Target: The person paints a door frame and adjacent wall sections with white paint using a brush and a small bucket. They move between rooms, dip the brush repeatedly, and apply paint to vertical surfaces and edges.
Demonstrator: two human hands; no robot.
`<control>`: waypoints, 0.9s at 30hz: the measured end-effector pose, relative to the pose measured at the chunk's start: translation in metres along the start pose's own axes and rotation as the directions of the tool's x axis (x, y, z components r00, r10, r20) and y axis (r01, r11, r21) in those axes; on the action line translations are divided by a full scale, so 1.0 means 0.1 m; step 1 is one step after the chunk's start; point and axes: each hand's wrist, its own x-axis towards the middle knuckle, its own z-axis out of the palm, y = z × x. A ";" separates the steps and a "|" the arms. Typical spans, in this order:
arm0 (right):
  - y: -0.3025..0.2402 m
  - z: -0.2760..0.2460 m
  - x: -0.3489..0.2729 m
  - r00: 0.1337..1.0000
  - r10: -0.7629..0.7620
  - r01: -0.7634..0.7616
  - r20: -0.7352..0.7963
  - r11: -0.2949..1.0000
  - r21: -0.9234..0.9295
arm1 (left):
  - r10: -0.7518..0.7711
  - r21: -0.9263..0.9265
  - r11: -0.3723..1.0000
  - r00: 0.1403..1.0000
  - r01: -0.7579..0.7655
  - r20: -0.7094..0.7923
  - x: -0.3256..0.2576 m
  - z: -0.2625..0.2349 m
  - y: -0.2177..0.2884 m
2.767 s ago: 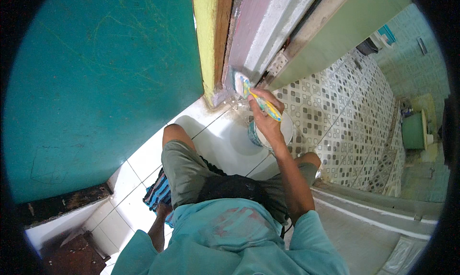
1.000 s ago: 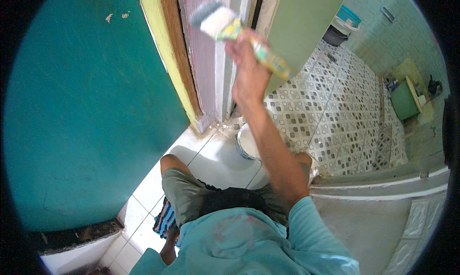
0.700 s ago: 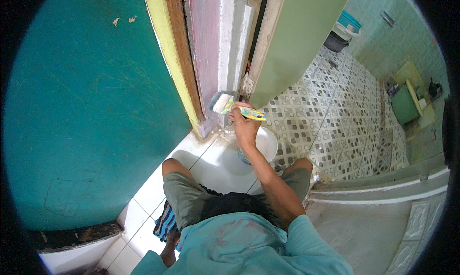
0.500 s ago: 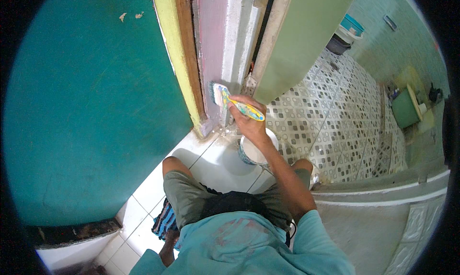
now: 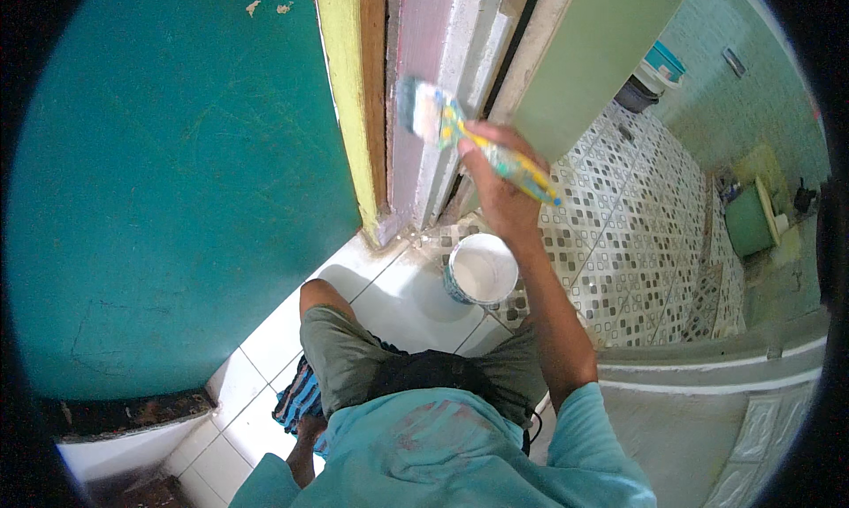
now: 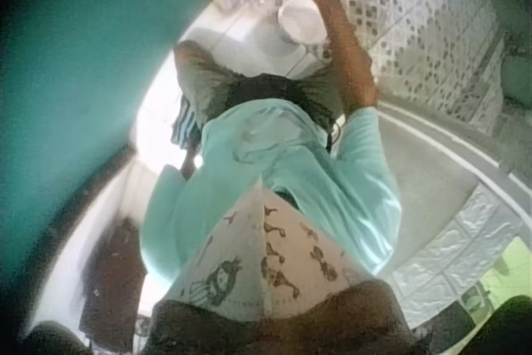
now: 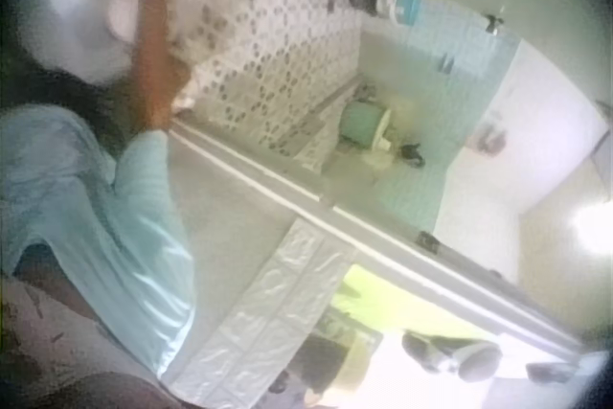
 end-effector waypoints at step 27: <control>0.03 0.06 0.12 1.000 0.016 -0.014 -0.018 0.998 0.066 | -0.003 0.162 0.987 0.990 -0.020 0.142 0.08 -0.03 0.00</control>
